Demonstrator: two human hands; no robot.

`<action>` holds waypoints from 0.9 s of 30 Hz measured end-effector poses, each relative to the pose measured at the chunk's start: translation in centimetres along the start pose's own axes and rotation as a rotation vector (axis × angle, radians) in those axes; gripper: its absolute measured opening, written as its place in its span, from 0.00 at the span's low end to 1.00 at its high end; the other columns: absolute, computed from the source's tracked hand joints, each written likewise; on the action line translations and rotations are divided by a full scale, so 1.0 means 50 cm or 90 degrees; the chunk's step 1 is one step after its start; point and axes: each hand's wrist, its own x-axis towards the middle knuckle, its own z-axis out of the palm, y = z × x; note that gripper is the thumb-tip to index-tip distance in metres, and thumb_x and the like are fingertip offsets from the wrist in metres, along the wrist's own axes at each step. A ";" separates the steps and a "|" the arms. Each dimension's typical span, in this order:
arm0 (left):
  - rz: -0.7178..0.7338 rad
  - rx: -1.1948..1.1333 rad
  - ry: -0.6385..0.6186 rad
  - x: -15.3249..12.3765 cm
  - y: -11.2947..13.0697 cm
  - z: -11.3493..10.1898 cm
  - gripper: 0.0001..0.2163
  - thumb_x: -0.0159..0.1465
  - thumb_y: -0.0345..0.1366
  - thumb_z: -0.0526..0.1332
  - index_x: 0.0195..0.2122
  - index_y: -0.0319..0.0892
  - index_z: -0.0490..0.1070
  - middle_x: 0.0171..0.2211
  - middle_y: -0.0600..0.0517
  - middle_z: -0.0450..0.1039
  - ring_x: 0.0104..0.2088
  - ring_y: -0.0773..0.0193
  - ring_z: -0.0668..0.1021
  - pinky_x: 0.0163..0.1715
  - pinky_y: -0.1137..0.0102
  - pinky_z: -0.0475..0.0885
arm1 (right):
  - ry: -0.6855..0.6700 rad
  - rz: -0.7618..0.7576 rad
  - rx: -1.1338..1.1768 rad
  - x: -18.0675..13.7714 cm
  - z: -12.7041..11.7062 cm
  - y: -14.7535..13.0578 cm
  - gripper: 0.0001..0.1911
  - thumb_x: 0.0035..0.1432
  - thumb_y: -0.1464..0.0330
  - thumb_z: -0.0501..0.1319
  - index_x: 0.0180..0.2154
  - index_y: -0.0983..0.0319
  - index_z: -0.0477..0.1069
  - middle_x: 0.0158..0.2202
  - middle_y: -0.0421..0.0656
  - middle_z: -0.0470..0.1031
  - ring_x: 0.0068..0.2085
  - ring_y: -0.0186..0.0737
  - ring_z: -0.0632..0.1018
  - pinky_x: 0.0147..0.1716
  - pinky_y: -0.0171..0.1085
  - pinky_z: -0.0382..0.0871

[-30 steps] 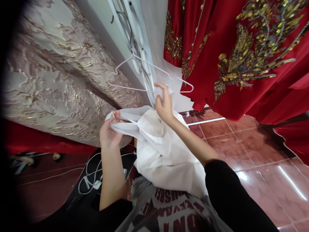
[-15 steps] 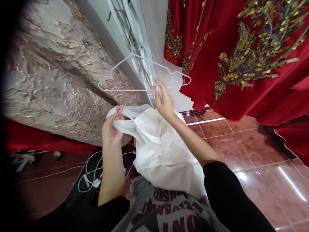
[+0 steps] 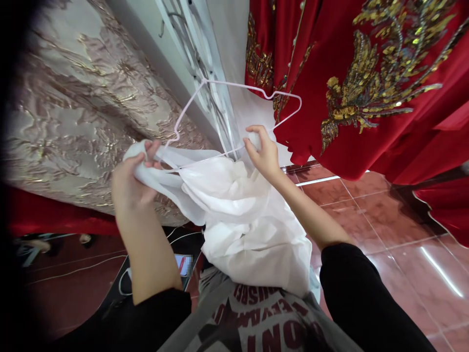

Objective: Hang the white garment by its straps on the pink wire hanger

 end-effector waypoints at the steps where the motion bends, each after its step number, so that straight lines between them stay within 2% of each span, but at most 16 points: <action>1: 0.013 0.036 -0.051 0.002 0.012 0.017 0.09 0.63 0.23 0.65 0.44 0.30 0.80 0.48 0.38 0.83 0.22 0.75 0.72 0.28 0.75 0.76 | -0.007 -0.017 -0.002 -0.004 0.002 -0.004 0.12 0.67 0.59 0.64 0.49 0.55 0.73 0.51 0.44 0.78 0.50 0.44 0.80 0.60 0.47 0.74; 3: 0.029 0.138 -0.157 0.006 0.027 0.052 0.10 0.63 0.25 0.67 0.45 0.29 0.80 0.43 0.39 0.83 0.22 0.69 0.73 0.27 0.70 0.76 | -0.017 -0.041 0.002 -0.014 0.013 -0.009 0.11 0.68 0.58 0.63 0.48 0.56 0.72 0.50 0.44 0.78 0.50 0.44 0.81 0.59 0.47 0.74; 5: 0.074 0.262 -0.214 0.013 0.027 0.080 0.08 0.64 0.27 0.68 0.44 0.30 0.81 0.37 0.44 0.82 0.24 0.66 0.75 0.26 0.71 0.73 | -0.014 -0.046 0.013 -0.023 0.024 -0.011 0.11 0.69 0.57 0.62 0.47 0.56 0.72 0.49 0.44 0.78 0.51 0.44 0.81 0.59 0.47 0.74; 8: 0.220 0.463 -0.189 0.024 0.016 0.100 0.01 0.66 0.26 0.70 0.36 0.33 0.81 0.28 0.51 0.75 0.27 0.67 0.72 0.28 0.75 0.65 | -0.011 -0.038 0.016 -0.030 0.028 -0.018 0.12 0.70 0.56 0.61 0.48 0.55 0.72 0.48 0.44 0.79 0.52 0.44 0.81 0.60 0.46 0.74; 10: 0.299 0.573 -0.167 0.031 0.009 0.101 0.06 0.67 0.25 0.70 0.32 0.34 0.79 0.24 0.54 0.70 0.26 0.69 0.67 0.28 0.75 0.60 | -0.033 -0.038 0.026 -0.029 0.018 -0.029 0.12 0.69 0.56 0.61 0.48 0.55 0.72 0.47 0.44 0.80 0.52 0.44 0.81 0.61 0.48 0.74; 13: 0.354 0.673 -0.160 0.037 0.010 0.093 0.06 0.69 0.26 0.69 0.33 0.35 0.77 0.22 0.57 0.66 0.25 0.69 0.63 0.29 0.73 0.57 | -0.035 -0.019 0.085 -0.028 -0.016 -0.039 0.12 0.68 0.56 0.63 0.47 0.56 0.73 0.44 0.43 0.82 0.51 0.44 0.81 0.62 0.49 0.73; 15: 0.379 0.716 -0.139 0.040 0.016 0.088 0.05 0.68 0.27 0.70 0.36 0.36 0.75 0.23 0.58 0.65 0.25 0.68 0.63 0.30 0.73 0.58 | 0.030 0.044 0.127 -0.026 -0.051 -0.032 0.12 0.66 0.56 0.65 0.46 0.56 0.74 0.44 0.43 0.83 0.46 0.43 0.82 0.55 0.47 0.77; 17: 0.395 0.756 -0.113 0.041 0.025 0.084 0.08 0.66 0.28 0.72 0.42 0.36 0.73 0.24 0.59 0.64 0.25 0.67 0.64 0.33 0.74 0.61 | 0.130 0.129 0.144 -0.016 -0.090 -0.013 0.12 0.64 0.57 0.66 0.44 0.56 0.73 0.43 0.43 0.82 0.36 0.38 0.80 0.40 0.41 0.78; 19: 0.407 0.810 -0.100 0.039 0.035 0.082 0.15 0.64 0.31 0.72 0.49 0.37 0.71 0.26 0.59 0.66 0.25 0.65 0.66 0.35 0.72 0.65 | 0.201 0.191 0.139 0.009 -0.129 0.007 0.11 0.62 0.60 0.68 0.43 0.57 0.71 0.40 0.41 0.82 0.26 0.31 0.72 0.27 0.35 0.69; 22: 0.448 0.903 -0.123 0.030 0.047 0.077 0.18 0.66 0.36 0.69 0.54 0.39 0.71 0.29 0.56 0.71 0.26 0.62 0.70 0.35 0.70 0.68 | 0.220 0.253 0.129 0.067 -0.173 0.003 0.10 0.61 0.67 0.69 0.40 0.58 0.69 0.36 0.38 0.80 0.19 0.25 0.60 0.20 0.32 0.53; 25: 0.488 0.952 -0.163 0.019 0.056 0.074 0.13 0.69 0.40 0.63 0.51 0.40 0.77 0.28 0.53 0.71 0.26 0.62 0.70 0.35 0.70 0.68 | 0.201 0.301 0.130 0.125 -0.200 -0.056 0.07 0.64 0.76 0.62 0.40 0.59 0.67 0.39 0.39 0.82 0.19 0.23 0.56 0.20 0.33 0.46; 27: 0.506 0.948 -0.174 0.016 0.059 0.072 0.14 0.70 0.40 0.61 0.51 0.40 0.79 0.28 0.53 0.71 0.26 0.63 0.69 0.33 0.70 0.67 | 0.160 0.304 0.127 0.151 -0.210 -0.110 0.14 0.62 0.84 0.55 0.40 0.60 0.67 0.43 0.40 0.84 0.18 0.23 0.55 0.20 0.34 0.44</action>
